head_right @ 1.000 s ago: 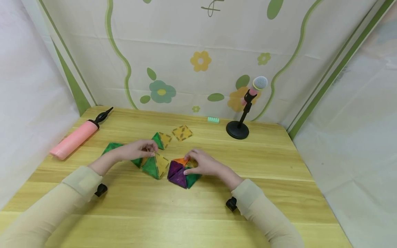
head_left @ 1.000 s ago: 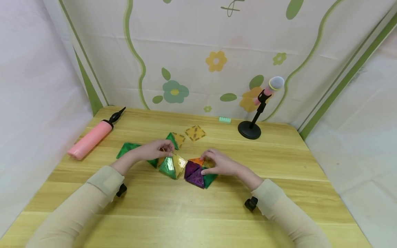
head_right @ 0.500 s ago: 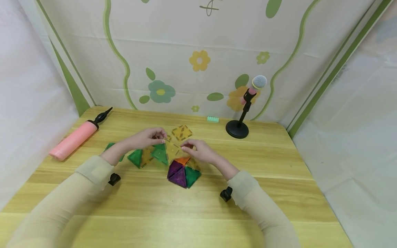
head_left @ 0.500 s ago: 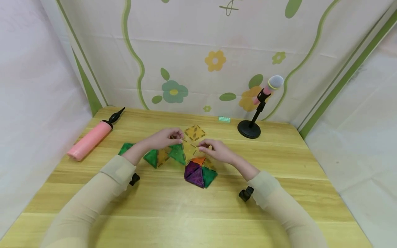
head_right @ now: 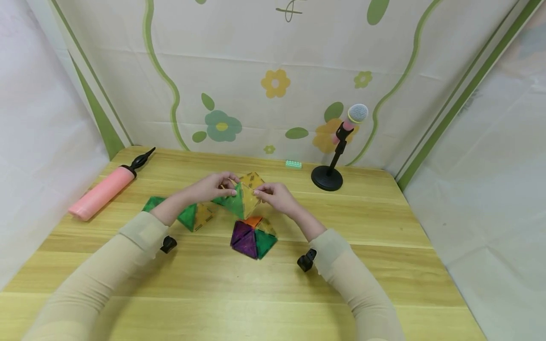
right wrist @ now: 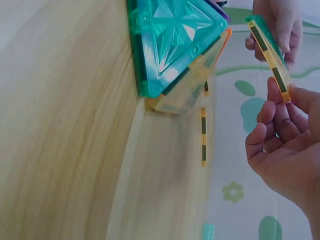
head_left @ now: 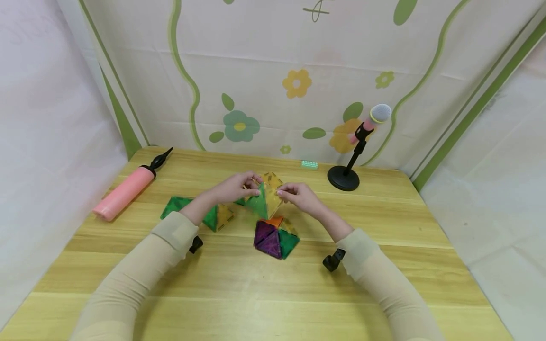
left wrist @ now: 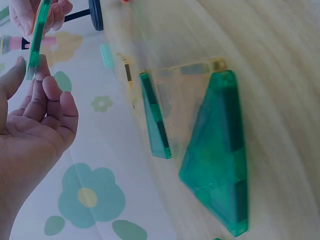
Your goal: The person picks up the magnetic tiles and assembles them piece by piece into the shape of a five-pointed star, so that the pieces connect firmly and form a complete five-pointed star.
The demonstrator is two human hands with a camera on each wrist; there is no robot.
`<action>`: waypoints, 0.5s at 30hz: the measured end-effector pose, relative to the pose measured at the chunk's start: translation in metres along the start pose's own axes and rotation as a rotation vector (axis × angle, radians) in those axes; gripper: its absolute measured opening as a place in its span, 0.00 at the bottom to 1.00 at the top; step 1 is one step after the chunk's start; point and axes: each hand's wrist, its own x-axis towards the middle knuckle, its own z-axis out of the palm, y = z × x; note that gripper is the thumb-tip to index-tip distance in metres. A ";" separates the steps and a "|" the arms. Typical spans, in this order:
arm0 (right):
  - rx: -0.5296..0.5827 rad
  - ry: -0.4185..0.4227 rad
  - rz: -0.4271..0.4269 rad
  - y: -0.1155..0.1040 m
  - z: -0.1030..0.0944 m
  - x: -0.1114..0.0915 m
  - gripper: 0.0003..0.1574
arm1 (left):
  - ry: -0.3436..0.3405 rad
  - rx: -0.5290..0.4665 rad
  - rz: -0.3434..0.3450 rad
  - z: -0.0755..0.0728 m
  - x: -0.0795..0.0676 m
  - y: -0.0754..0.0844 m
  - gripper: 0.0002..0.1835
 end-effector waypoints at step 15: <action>0.097 -0.125 0.119 0.025 -0.003 0.003 0.19 | -0.004 0.036 -0.029 0.021 0.007 -0.013 0.14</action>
